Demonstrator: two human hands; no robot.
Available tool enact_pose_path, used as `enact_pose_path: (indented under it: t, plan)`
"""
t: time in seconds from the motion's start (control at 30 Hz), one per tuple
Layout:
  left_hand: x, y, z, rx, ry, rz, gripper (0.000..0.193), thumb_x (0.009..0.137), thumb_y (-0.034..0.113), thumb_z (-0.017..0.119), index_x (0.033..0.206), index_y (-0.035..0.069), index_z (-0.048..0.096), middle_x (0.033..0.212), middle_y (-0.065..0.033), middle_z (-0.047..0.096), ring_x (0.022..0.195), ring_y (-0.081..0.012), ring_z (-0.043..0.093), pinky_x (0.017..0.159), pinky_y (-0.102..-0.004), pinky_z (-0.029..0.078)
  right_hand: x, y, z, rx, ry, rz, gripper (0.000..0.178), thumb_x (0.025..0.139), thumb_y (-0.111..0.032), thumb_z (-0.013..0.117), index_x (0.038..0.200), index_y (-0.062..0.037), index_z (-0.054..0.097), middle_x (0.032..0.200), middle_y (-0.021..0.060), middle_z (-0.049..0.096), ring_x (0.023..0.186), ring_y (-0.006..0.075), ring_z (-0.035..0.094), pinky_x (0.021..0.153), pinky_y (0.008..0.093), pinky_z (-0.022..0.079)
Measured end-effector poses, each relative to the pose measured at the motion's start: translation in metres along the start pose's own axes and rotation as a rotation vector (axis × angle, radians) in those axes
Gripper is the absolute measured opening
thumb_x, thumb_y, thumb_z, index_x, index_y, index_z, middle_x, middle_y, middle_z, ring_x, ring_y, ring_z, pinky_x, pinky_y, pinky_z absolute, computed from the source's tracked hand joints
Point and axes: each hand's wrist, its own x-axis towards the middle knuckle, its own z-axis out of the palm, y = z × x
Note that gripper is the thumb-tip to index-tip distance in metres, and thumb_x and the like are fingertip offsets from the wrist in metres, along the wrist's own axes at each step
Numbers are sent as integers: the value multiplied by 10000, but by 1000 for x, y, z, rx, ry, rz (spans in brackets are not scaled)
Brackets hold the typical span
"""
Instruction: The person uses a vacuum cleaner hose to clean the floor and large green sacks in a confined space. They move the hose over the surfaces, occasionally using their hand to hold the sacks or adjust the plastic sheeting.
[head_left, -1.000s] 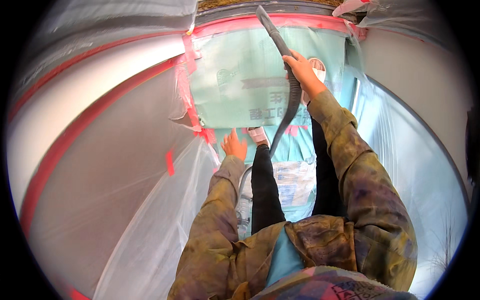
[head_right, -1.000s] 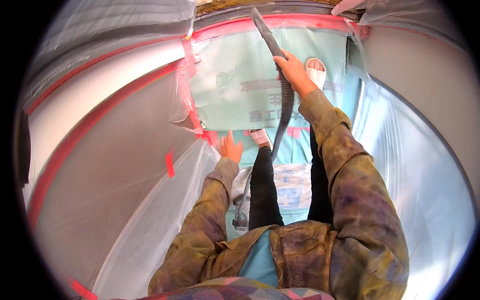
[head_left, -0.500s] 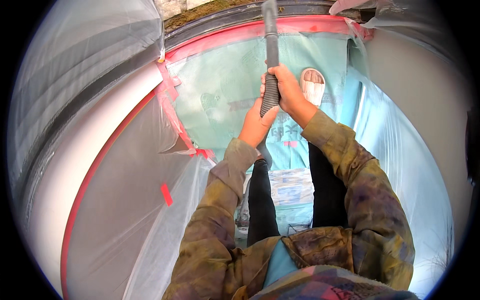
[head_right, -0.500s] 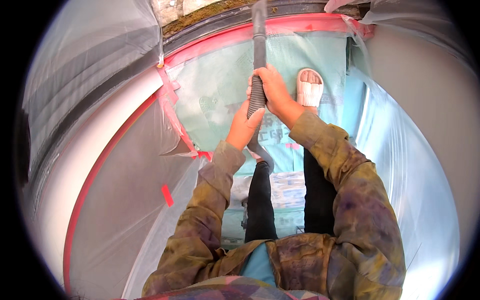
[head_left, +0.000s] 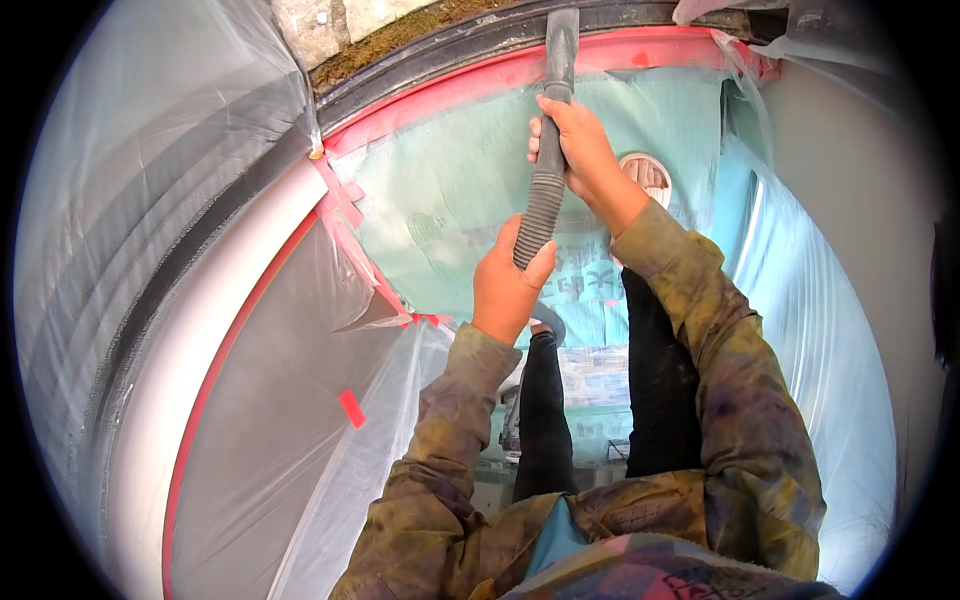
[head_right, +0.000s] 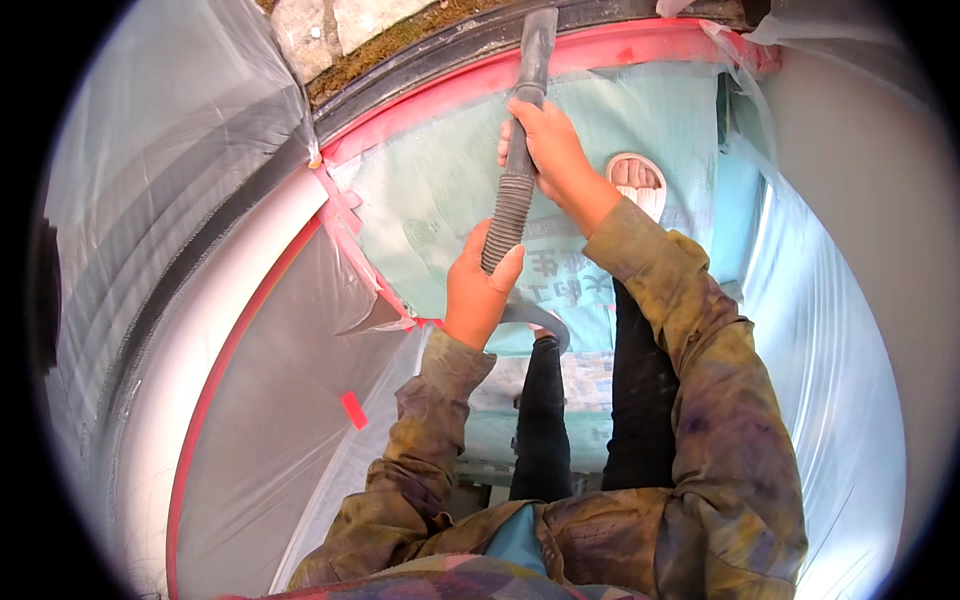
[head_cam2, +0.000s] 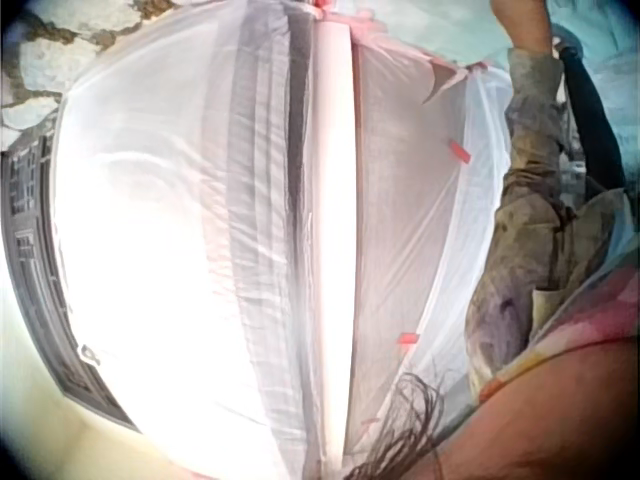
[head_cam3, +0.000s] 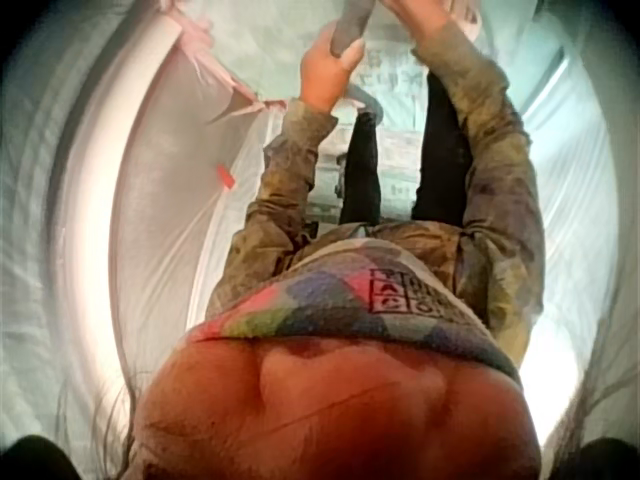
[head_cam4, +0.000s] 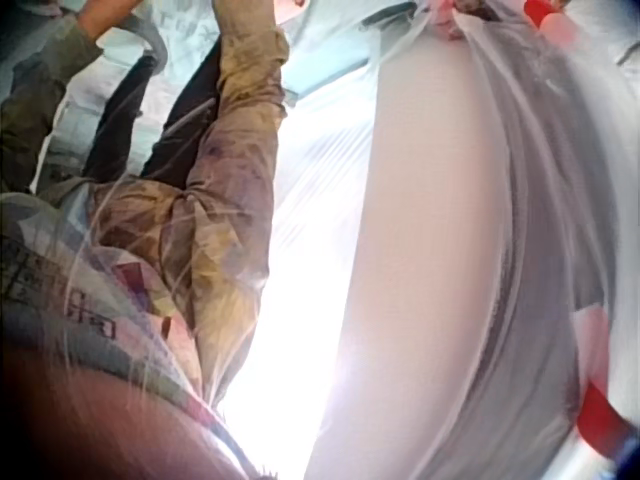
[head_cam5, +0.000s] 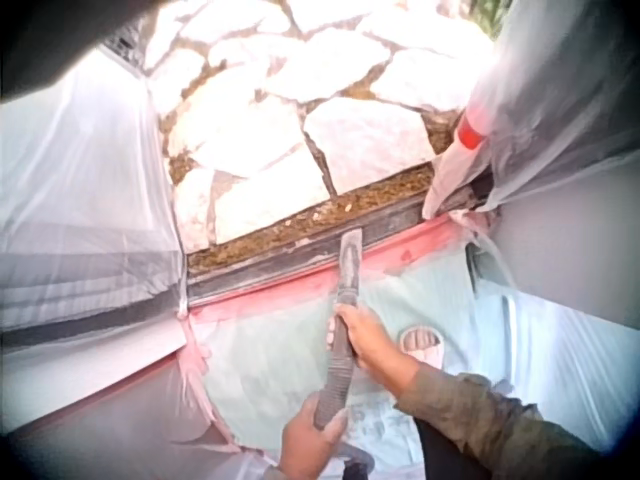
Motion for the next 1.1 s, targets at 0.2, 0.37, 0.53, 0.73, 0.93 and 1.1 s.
enact_pose_path:
  t: [0.2, 0.37, 0.53, 0.73, 0.93, 1.1]
  plan:
    - [-16, 2, -18, -79, 94, -25, 467, 893, 205, 686, 1301, 20, 556, 970, -68, 662, 828, -125, 611, 757, -290, 501, 0, 17, 25, 9, -96, 29, 221, 965, -227, 591, 1066, -54, 497, 805, 67, 595, 636, 183, 604, 607, 354, 546]
    - [-20, -3, -56, -52, 354, 141, 452, 877, 153, 691, 1283, -10, 577, 989, -49, 659, 848, -104, 592, 776, -290, 501, 17, 36, 77, 95, -213, 112, 183, 960, -179, 578, 1067, -50, 506, 830, 78, 592, 667, 195, 605, 642, 368, 544]
    - [2, 18, -101, 155, 305, 19, 426, 859, 130, 705, 1249, -12, 612, 963, -43, 664, 826, -89, 589, 768, -276, 500, 43, 49, 108, 309, -164, 57, 185, 911, -112, 573, 1031, -38, 452, 830, 105, 583, 639, 237, 619, 631, 412, 564]
    - [-9, 16, -108, 62, 292, 45, 400, 858, 127, 708, 1218, -28, 627, 976, -39, 662, 838, -90, 586, 758, -260, 495, 35, 37, 98, 216, -86, -7, 204, 900, -122, 579, 1013, -39, 430, 808, 99, 565, 692, 225, 599, 655, 426, 548]
    - [4, 17, -91, 64, 309, 46, 418, 867, 132, 707, 1244, -24, 616, 999, -43, 662, 864, -93, 586, 779, -261, 492, 55, 30, 89, 252, -140, -37, 193, 891, -115, 582, 995, -37, 440, 793, 93, 558, 665, 220, 593, 639, 425, 547]
    - [3, 14, -85, 40, 327, 62, 423, 866, 142, 709, 1244, -24, 617, 1009, -46, 670, 857, -103, 593, 779, -264, 496, 55, 33, 92, 229, -133, -18, 181, 893, -116, 572, 998, -41, 446, 777, 88, 558, 659, 220, 588, 630, 422, 545]
